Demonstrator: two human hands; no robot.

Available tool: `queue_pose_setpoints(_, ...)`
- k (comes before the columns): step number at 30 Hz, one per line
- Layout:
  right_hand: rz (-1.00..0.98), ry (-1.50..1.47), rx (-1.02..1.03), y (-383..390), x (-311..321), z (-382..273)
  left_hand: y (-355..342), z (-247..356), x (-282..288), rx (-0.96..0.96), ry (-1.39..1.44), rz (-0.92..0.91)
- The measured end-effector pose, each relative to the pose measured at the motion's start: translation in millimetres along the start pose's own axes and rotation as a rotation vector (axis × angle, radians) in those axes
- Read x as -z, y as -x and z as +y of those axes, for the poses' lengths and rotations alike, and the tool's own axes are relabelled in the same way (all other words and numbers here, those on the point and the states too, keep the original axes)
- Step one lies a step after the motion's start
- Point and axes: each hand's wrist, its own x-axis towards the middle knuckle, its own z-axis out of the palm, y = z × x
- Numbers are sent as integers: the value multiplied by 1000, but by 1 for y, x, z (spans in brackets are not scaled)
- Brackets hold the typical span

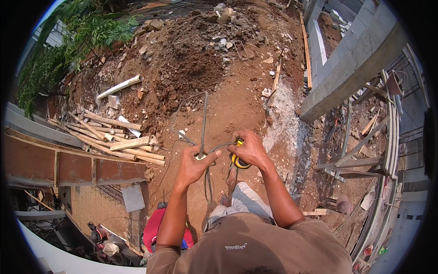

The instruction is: The person measures a bundle of steel rods with a tape measure, then uses an angle grinder to cut the rods. The person handles the power cord and plugs the grinder into a power strip before cutting.

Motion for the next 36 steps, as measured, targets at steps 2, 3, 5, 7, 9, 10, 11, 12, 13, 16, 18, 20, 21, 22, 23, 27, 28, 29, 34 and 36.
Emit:
queue_pose_setpoints(2, -218, -90, -155, -44, 2, 28, -58, 0, 17, 82, 45, -15)
queue_pose_setpoints(3, -233, -126, -163, -60, 7, 35, -82, 12, 32, 84, 61, -5)
queue_pose_setpoints(5, -299, -53, -194, -100, 5, 71, -125, 46, 58, -42, 183, 138)
queue_pose_setpoints(7, -184, -284, -160, -141, -24, 147, -177, 73, 90, -92, 282, 289)
queue_pose_setpoints(9, -216, -213, -270, -169, -24, 181, -207, 90, 139, -226, 460, 404)
queue_pose_setpoints(10, -211, -167, -313, -199, -13, 199, -228, 98, 166, -311, 526, 465)
queue_pose_setpoints(11, -196, -225, -370, -222, -13, 220, -242, 114, 188, -393, 496, 564)
queue_pose_setpoints(12, -167, -267, -445, -238, -12, 248, -269, 121, 199, -373, 533, 689)
queue_pose_setpoints(13, -146, -310, -510, -262, -8, 266, -297, 125, 207, -352, 562, 827)
queue_pose_setpoints(16, -46, -530, -593, -348, 17, 283, -392, 107, 215, -299, 366, 808)
queue_pose_setpoints(18, 133, -664, -625, -432, 32, 319, -482, 82, 197, -299, 384, 672)
queue_pose_setpoints(20, 162, -840, -725, -518, 69, 283, -563, 73, 179, -217, 302, 744)
queue_pose_setpoints(21, 267, -799, -661, -564, 91, 288, -614, 78, 164, -205, 296, 736)
queue_pose_setpoints(22, 359, -765, -589, -613, 114, 283, -664, 77, 165, -176, 326, 725)
queue_pose_setpoints(23, 447, -845, -593, -659, 133, 271, -718, 82, 164, -78, 362, 683)
queue_pose_setpoints(27, 581, -874, -543, -848, 288, 199, -936, 123, 170, 97, 397, 620)
queue_pose_setpoints(28, 607, -931, -515, -885, 338, 160, -986, 145, 163, 84, 487, 619)
queue_pose_setpoints(29, 669, -898, -428, -921, 390, 127, -1034, 170, 161, 146, 538, 600)
queue_pose_setpoints(34, 892, -994, -11, -1029, 590, -33, -1218, 283, 144, 257, 612, 242)
queue_pose_setpoints(36, 953, -1017, 140, -1062, 646, -72, -1282, 336, 124, 177, 608, 136)
